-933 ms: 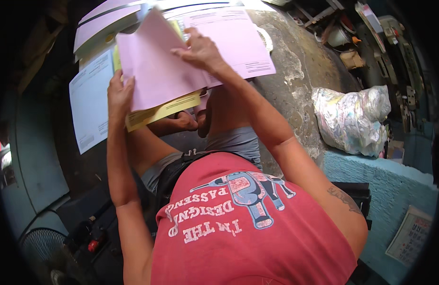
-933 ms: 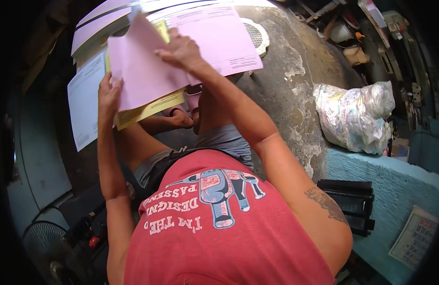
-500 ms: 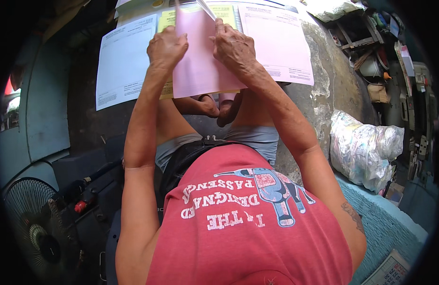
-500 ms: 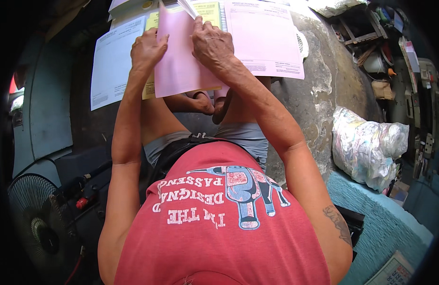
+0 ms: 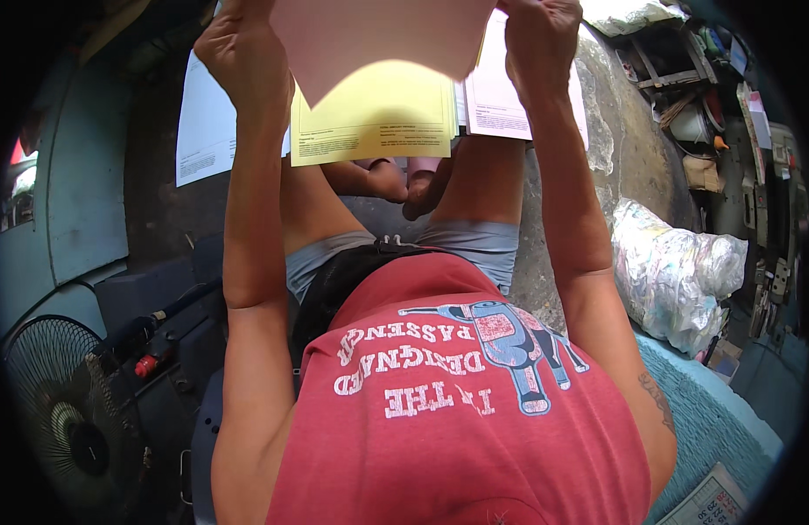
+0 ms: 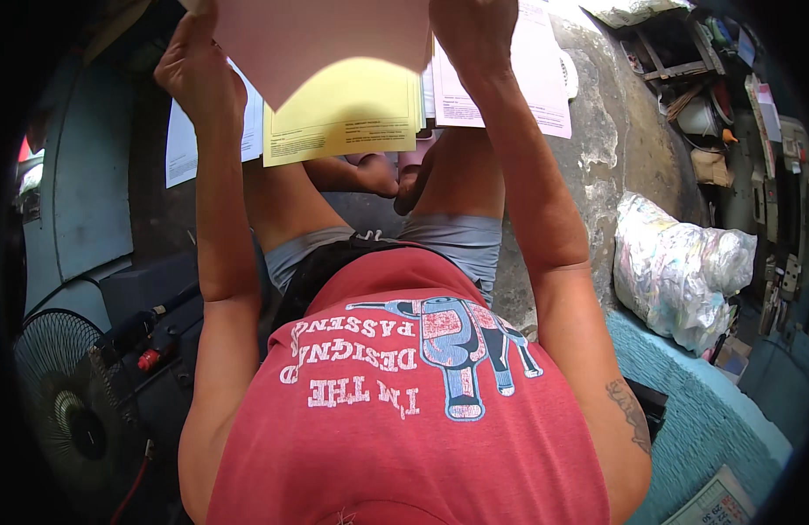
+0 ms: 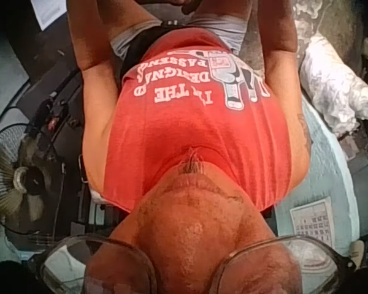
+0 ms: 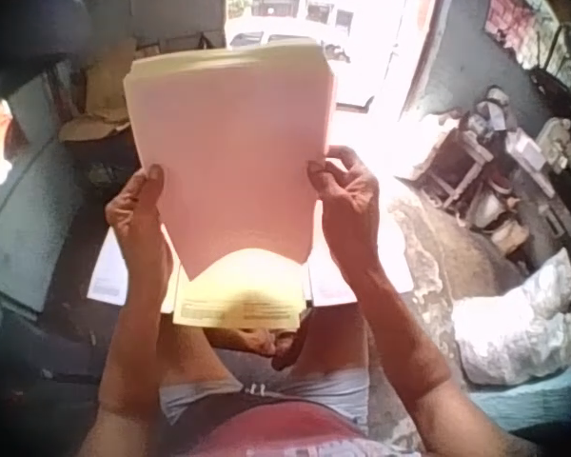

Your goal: Sorting and organizing multi-colored (white, yellow, pink) paper forms into stacks.

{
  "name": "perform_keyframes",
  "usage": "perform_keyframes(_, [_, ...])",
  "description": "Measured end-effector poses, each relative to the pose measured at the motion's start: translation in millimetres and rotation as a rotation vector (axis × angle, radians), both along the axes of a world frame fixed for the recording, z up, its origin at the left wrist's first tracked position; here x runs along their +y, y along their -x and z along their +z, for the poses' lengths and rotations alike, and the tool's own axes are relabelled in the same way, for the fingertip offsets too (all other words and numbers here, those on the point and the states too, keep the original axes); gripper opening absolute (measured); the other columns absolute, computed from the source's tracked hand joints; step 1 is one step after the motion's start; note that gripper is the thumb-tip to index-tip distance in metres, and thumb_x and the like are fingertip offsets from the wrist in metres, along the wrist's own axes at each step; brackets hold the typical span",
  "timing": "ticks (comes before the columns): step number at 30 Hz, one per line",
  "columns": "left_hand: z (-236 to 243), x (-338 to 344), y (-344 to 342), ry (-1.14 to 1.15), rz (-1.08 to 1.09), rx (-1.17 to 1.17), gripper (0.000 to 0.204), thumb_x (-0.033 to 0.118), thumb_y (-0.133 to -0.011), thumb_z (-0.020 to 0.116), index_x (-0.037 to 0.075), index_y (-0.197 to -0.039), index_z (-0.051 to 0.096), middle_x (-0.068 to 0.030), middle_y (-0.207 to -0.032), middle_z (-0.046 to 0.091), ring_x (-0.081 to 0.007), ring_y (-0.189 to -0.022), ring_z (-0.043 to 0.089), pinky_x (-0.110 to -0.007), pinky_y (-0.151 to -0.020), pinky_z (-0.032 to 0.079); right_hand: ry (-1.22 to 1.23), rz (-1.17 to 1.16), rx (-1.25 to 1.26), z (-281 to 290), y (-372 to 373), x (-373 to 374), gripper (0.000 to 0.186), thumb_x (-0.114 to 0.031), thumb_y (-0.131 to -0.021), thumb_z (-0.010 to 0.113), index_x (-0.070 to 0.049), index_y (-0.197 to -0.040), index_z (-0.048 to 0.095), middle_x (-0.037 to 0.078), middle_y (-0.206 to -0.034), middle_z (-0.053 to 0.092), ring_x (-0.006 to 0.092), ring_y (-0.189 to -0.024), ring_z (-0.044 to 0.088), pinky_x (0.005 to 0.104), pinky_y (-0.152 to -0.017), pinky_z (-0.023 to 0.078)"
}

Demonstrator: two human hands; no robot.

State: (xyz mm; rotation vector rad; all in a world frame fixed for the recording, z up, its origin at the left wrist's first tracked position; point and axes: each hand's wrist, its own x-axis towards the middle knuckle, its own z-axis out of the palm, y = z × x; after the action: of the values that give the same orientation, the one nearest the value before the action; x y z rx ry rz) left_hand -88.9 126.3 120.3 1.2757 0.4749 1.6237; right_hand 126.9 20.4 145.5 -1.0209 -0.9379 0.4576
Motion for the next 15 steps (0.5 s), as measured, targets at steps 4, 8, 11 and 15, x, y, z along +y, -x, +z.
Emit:
perform_keyframes(4, [12.0,-13.7,1.3,-0.28,-0.456,-0.181,0.018,0.015,-0.096,0.071,0.001,-0.087,0.066,0.0012,-0.079,0.064,-0.0098,-0.071,0.057,-0.023,-0.071,0.047,-0.068,-0.033,-0.075,3.2,10.0,-7.9,0.026,-0.01,-0.098,0.064,0.002,-0.119,0.056,0.011,-0.105,0.072,0.0128,-0.096,0.064,0.0275,-0.088,0.05])
perform_keyframes(8, [-8.8,-7.2,-18.1,-0.083,-0.058,-0.166,0.011,0.009,-0.095,0.07,0.004,-0.096,0.06,0.001,-0.091,0.063,-0.0096,-0.085,0.058,-0.024,-0.08,0.047,-0.088,0.1,-0.062,-15.1,20.1,-9.8,0.033,-0.005,-0.096,0.061,0.001,-0.127,0.048,0.01,-0.113,0.062,0.0161,-0.107,0.059,0.033,-0.093,0.05])
perform_keyframes(11, [-9.5,3.8,-11.1,-0.168,-0.025,-0.002,0.013,0.005,-0.094,0.07,0.004,-0.102,0.06,-0.0012,-0.097,0.065,-0.01,-0.09,0.059,-0.027,-0.086,0.047,0.004,0.06,-0.124,-16.5,14.7,-5.8,0.035,-0.007,-0.096,0.063,0.002,-0.127,0.049,0.011,-0.113,0.064,0.0161,-0.104,0.06,0.0325,-0.091,0.051])
perform_keyframes(15, [6.5,-4.8,-16.9,-0.331,-0.002,0.013,0.021,0.009,-0.092,0.076,0.003,-0.107,0.063,-0.0027,-0.098,0.066,-0.0092,-0.092,0.059,-0.027,-0.088,0.047,-0.016,0.004,-0.093,-9.0,10.2,-7.8,0.035,-0.009,-0.095,0.065,0.002,-0.125,0.052,0.011,-0.111,0.066,0.0167,-0.1,0.063,0.0314,-0.088,0.052])
